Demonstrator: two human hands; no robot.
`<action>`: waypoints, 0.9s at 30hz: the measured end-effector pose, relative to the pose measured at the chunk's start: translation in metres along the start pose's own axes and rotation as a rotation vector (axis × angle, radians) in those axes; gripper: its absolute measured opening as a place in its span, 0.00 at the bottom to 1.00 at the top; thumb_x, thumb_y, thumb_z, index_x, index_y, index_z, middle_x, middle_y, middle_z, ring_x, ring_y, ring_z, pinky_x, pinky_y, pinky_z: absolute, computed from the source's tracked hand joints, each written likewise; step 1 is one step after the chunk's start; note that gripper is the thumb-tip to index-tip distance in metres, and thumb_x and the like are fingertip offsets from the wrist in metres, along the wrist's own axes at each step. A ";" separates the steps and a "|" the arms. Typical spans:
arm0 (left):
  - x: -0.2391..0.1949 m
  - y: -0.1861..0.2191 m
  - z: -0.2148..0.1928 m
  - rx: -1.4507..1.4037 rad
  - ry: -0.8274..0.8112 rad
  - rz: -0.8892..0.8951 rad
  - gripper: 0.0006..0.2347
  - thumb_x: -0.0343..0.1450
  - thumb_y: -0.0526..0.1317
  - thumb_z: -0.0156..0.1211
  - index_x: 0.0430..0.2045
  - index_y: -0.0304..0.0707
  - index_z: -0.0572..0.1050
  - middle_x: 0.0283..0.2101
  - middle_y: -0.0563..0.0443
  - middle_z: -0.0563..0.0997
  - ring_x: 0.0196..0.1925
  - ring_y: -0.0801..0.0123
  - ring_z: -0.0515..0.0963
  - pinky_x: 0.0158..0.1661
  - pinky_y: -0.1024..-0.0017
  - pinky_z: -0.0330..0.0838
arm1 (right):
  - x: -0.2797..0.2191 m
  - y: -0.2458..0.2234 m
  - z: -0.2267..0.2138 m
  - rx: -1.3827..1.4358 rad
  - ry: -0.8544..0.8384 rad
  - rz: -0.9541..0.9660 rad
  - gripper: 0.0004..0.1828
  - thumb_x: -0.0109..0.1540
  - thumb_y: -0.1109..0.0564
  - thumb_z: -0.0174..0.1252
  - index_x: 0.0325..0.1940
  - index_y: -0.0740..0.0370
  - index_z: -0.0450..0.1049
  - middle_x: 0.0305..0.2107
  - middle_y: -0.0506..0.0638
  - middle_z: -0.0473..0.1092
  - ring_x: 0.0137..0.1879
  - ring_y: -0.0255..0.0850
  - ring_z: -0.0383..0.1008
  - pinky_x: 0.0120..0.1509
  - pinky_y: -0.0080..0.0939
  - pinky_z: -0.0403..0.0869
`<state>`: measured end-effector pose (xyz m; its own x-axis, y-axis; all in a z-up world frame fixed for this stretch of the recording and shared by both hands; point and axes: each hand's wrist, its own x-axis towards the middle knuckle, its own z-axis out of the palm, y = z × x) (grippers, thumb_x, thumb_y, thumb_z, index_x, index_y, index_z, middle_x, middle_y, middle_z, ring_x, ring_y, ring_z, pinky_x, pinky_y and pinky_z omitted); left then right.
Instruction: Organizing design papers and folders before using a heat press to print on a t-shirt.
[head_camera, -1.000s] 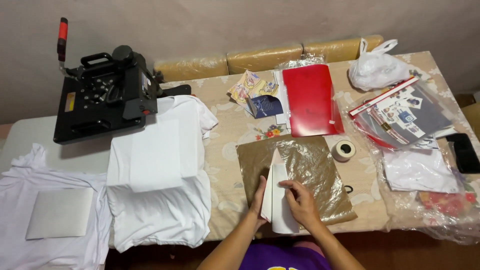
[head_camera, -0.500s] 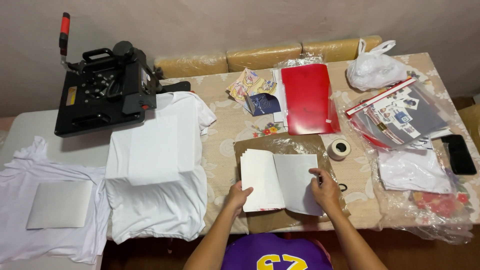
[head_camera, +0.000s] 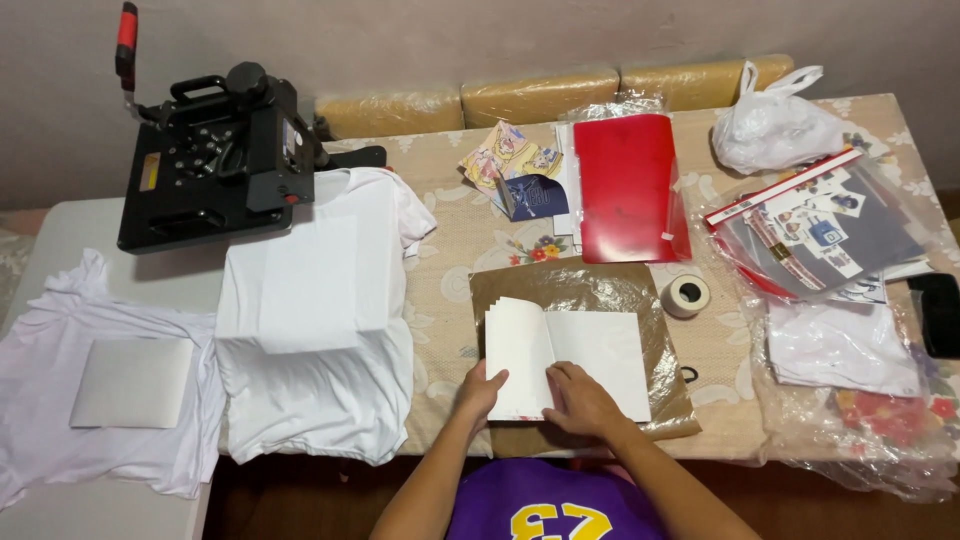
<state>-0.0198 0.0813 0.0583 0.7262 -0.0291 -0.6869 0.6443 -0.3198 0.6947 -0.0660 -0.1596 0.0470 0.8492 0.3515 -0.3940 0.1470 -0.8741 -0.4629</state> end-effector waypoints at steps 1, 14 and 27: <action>-0.002 0.000 0.001 -0.167 -0.047 0.025 0.22 0.82 0.43 0.65 0.73 0.39 0.76 0.66 0.33 0.85 0.73 0.47 0.80 0.69 0.48 0.75 | -0.003 -0.010 -0.008 0.035 -0.019 0.067 0.49 0.67 0.34 0.68 0.84 0.59 0.61 0.77 0.58 0.62 0.85 0.53 0.62 0.87 0.48 0.67; -0.002 0.002 0.004 -0.604 -0.210 0.059 0.29 0.85 0.52 0.62 0.78 0.30 0.68 0.81 0.24 0.66 0.84 0.36 0.62 0.78 0.44 0.60 | -0.001 -0.039 -0.039 0.481 0.005 0.128 0.62 0.63 0.35 0.78 0.90 0.57 0.51 0.80 0.62 0.58 0.86 0.59 0.61 0.88 0.55 0.72; 0.055 -0.038 0.025 -0.654 -0.242 0.067 0.23 0.84 0.54 0.63 0.69 0.37 0.80 0.66 0.33 0.85 0.68 0.47 0.84 0.65 0.50 0.82 | -0.001 -0.017 -0.015 0.721 0.120 0.113 0.68 0.57 0.45 0.87 0.90 0.60 0.52 0.77 0.65 0.64 0.82 0.62 0.68 0.83 0.56 0.78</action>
<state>-0.0100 0.0682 -0.0112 0.7442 -0.2635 -0.6138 0.6676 0.3237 0.6704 -0.0612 -0.1499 0.0673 0.8952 0.1973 -0.3995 -0.2790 -0.4509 -0.8479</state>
